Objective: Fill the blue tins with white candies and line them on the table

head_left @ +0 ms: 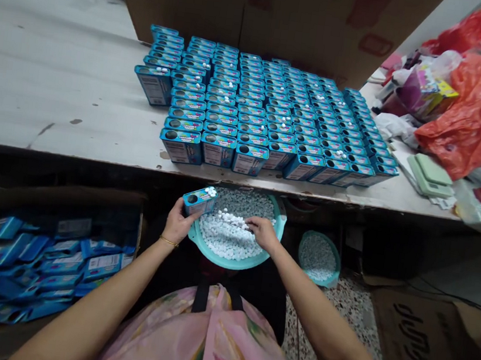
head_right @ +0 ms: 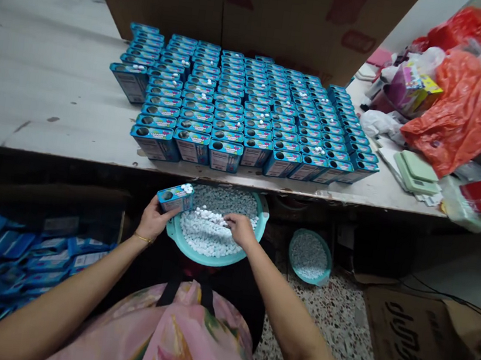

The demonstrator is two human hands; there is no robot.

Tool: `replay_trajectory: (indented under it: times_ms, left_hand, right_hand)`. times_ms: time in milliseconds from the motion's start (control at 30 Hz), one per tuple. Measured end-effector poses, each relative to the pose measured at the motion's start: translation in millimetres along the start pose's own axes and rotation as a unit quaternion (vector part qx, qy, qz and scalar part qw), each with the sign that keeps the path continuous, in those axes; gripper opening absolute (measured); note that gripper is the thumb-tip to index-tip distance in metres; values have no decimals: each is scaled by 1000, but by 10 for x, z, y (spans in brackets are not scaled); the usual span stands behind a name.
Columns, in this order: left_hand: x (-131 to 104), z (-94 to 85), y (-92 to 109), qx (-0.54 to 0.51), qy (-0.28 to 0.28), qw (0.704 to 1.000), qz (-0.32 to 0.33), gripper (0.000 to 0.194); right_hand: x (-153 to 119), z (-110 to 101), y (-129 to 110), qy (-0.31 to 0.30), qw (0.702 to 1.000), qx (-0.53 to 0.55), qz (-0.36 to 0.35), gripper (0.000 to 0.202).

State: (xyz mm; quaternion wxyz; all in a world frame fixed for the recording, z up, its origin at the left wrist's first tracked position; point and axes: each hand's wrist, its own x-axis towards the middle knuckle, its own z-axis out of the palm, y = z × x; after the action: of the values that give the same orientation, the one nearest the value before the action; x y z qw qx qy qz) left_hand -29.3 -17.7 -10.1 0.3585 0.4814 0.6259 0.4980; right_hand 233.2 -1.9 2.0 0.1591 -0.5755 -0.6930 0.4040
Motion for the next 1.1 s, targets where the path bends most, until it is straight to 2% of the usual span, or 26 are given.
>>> replay_trajectory:
  times_ms: [167,300,400,467,567,733,833,900,967,1033,1100]
  left_hand:
    - [-69,72,46,64,-35,996,51,40]
    - [-161,190,41,102,-77,989,74,39]
    - [-200,247,36,122,-91,984,89,40]
    - [-204,262,36,125,-98,982,98,40]
    - [-192,273,36,122,-106,981,111,39]
    - [-162,298,5,111,-96,984,96,39]
    - [-155,262,-17,85,-87,989,82,39]
    - [-158,196,-16,53,-83,992,77,40]
    - [-168,111,5,18,-82,993,81,41]
    - [-182,34,37,1,-88,992,91,39]
    - [-197,-13,59,6,-91,991,97,37]
  right_hand:
    - [-160,-526,-417,3,998,-41,-44,23]
    - [-211,-764,-884,-5,972,-219,-83,27]
    - [-231,-812,-1180,-33,929,-361,-81,28]
    - [-246,-803,-1330,-47,907,-411,-84,27]
    - [-268,-761,-1504,-51,892,-440,-91,25]
    - [-318,-748,-1681,-53,885,-448,-111,25]
    - [-363,-845,-1574,-39,884,-454,-101,25]
    - [-386,-917,-1344,-32,886,-458,-72,27]
    - [-393,-937,-1015,-41,889,-454,-28,29]
    - [-376,-857,-667,-61,896,-440,15,30]
    - [-338,-663,-391,-68,914,-397,42,28]
